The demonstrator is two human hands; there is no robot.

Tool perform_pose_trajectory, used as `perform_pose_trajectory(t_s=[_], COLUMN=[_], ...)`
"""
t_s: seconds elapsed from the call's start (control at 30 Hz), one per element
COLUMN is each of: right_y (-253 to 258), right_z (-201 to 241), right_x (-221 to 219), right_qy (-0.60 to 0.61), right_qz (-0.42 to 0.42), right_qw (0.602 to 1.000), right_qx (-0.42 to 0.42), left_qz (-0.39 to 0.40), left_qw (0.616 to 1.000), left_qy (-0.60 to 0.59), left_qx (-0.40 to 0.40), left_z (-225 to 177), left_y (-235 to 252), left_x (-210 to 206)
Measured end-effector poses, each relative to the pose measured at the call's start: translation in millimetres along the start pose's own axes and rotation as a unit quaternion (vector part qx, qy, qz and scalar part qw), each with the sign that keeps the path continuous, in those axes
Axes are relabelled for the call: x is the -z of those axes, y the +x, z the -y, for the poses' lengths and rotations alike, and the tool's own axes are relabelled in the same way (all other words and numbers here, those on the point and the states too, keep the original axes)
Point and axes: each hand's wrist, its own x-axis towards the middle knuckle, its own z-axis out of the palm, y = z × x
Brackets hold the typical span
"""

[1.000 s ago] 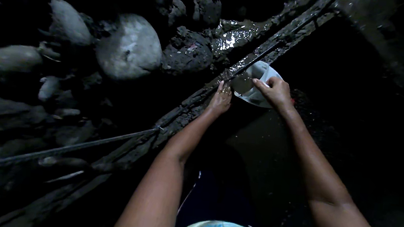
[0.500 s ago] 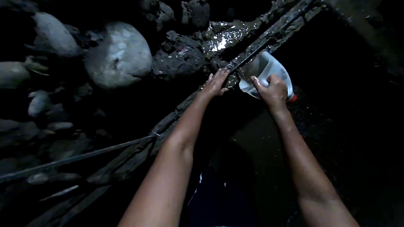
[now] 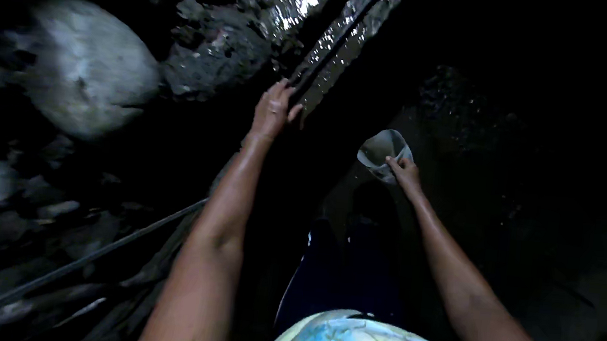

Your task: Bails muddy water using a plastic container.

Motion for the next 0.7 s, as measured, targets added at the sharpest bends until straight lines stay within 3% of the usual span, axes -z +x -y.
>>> perform_pose_trajectory(t_s=[0.3, 0.47, 0.6, 0.7], right_y=[63, 86, 107, 112], right_z=[-137, -152, -148, -148], right_x=[-138, -212, -263, -270], right_qy=[-0.141, -0.222, -0.154, -0.03], right_qz=[0.175, 0.202, 0.197, 0.204], right_qw=[0.969, 0.943, 0.955, 0.965], right_qx=[-0.105, -0.14, -0.163, -0.159], left_qz=[-0.125, -0.119, -0.122, -0.127], left_qw=[0.982, 0.984, 0.985, 0.984], left_qy=[-0.062, -0.055, -0.045, -0.056], left_qx=[-0.124, -0.117, -0.11, -0.111], left_z=[36, 39, 41, 39], left_y=[-28, -23, -25, -25], left_x=[-30, -25, -23, -22])
